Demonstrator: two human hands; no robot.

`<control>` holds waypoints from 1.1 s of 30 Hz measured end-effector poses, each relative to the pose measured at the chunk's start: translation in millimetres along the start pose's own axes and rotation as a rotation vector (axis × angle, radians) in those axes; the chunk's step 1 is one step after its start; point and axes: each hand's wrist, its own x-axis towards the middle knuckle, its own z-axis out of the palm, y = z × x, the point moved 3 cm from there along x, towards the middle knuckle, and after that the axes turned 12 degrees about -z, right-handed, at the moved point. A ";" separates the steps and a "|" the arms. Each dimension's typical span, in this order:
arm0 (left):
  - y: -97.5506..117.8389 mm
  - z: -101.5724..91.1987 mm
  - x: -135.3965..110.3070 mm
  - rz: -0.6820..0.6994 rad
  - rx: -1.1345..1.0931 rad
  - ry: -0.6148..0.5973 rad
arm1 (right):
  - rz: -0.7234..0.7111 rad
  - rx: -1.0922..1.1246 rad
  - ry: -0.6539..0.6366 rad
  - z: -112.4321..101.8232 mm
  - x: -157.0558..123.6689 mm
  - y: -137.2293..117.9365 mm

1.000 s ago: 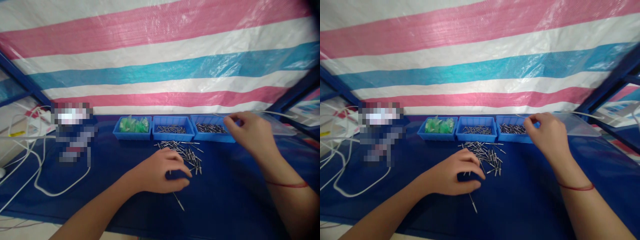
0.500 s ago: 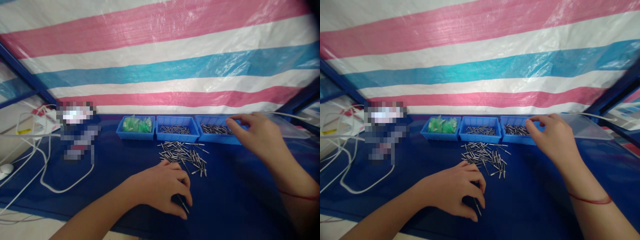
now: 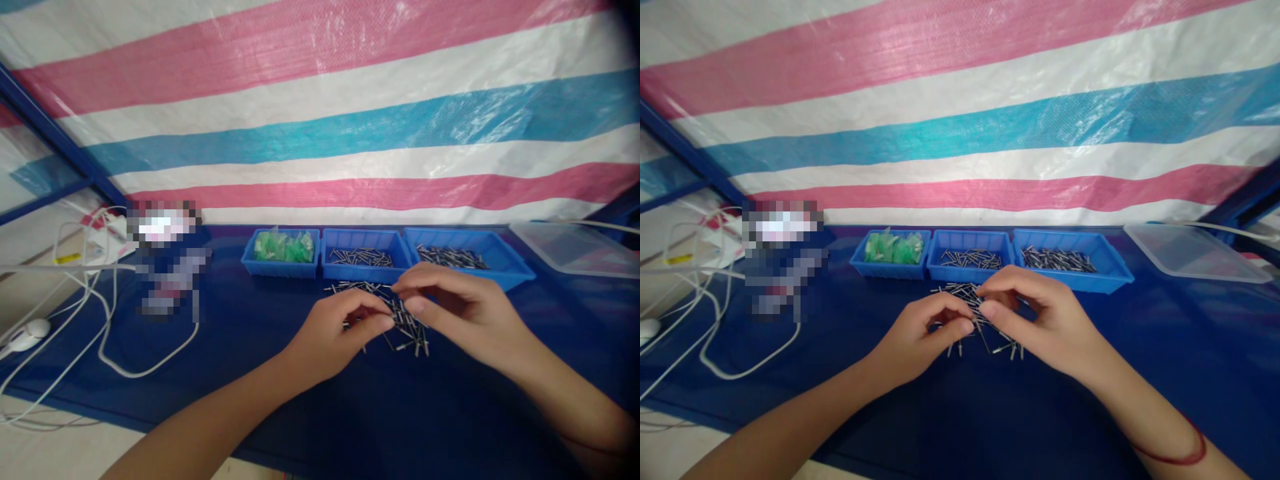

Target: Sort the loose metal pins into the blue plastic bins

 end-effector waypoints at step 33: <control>-13.1 -4.3 7.2 -0.068 -0.300 0.336 | 0.415 0.448 0.069 41.9 -2.6 8.6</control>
